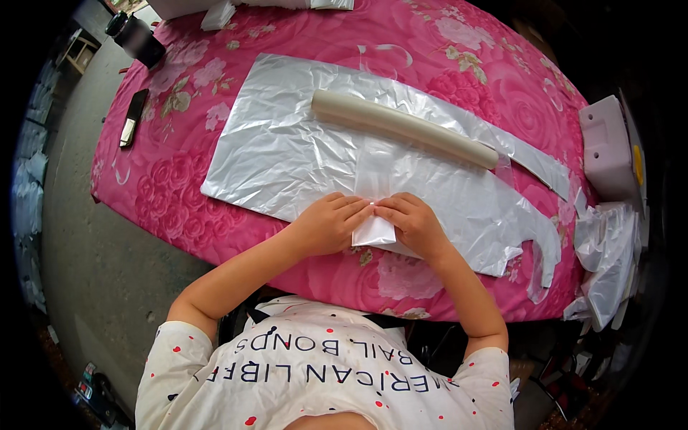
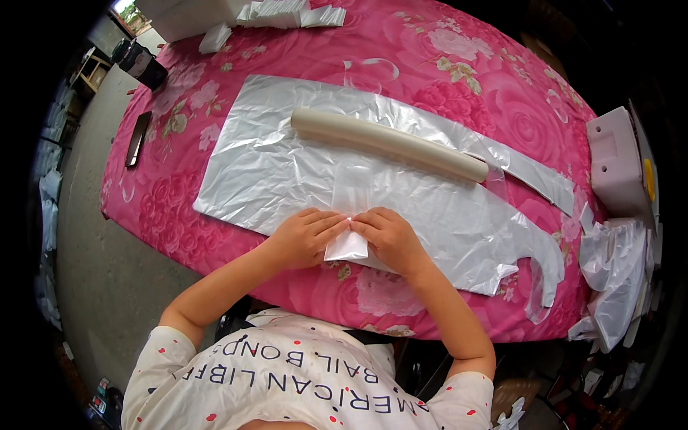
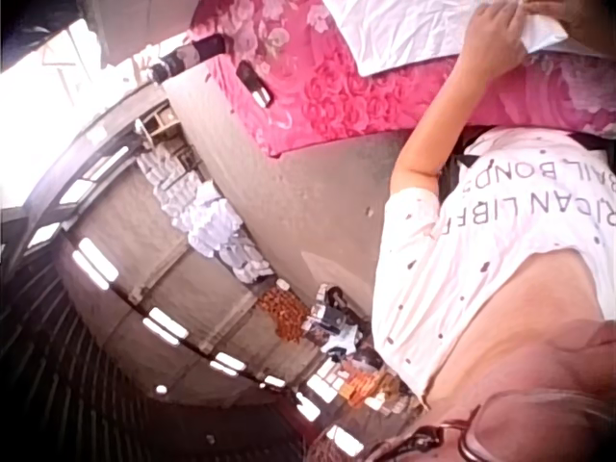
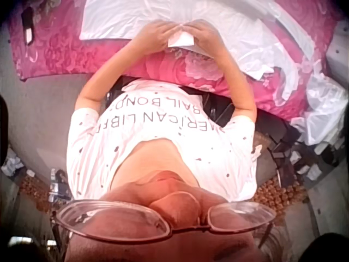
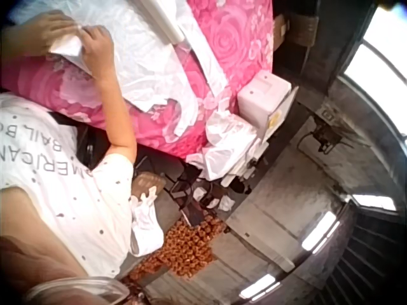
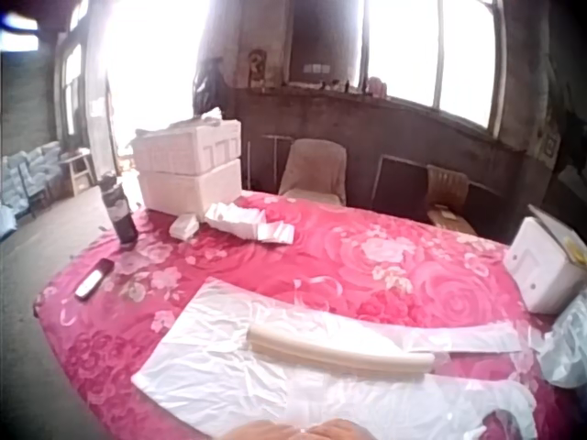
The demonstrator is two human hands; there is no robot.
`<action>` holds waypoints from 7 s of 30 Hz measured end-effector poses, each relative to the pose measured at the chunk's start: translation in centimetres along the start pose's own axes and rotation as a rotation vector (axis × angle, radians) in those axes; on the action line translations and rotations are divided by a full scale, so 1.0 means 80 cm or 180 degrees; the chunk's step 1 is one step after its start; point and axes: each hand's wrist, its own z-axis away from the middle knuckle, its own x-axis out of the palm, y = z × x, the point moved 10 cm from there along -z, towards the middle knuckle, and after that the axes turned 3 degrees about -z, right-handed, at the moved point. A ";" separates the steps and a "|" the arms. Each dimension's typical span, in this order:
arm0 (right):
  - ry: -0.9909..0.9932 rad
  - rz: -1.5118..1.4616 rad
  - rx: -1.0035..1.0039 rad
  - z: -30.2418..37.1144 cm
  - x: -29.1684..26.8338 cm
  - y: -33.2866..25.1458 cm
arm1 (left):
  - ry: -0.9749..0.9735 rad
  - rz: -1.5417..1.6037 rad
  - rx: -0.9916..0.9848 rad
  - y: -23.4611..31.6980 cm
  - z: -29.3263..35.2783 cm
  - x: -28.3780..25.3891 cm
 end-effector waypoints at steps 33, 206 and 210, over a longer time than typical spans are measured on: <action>-0.0537 0.0527 0.3116 0.006 -0.010 0.081 | -0.0350 -0.0180 -0.1207 -0.046 -0.034 0.066; 0.0259 -0.0120 0.3674 0.214 -0.099 -0.002 | 0.0025 -0.1201 -0.1203 -0.170 -0.025 -0.111; -0.0295 -0.0168 0.3664 0.189 -0.025 -0.027 | -0.0064 0.0485 -0.0622 -0.033 -0.085 -0.027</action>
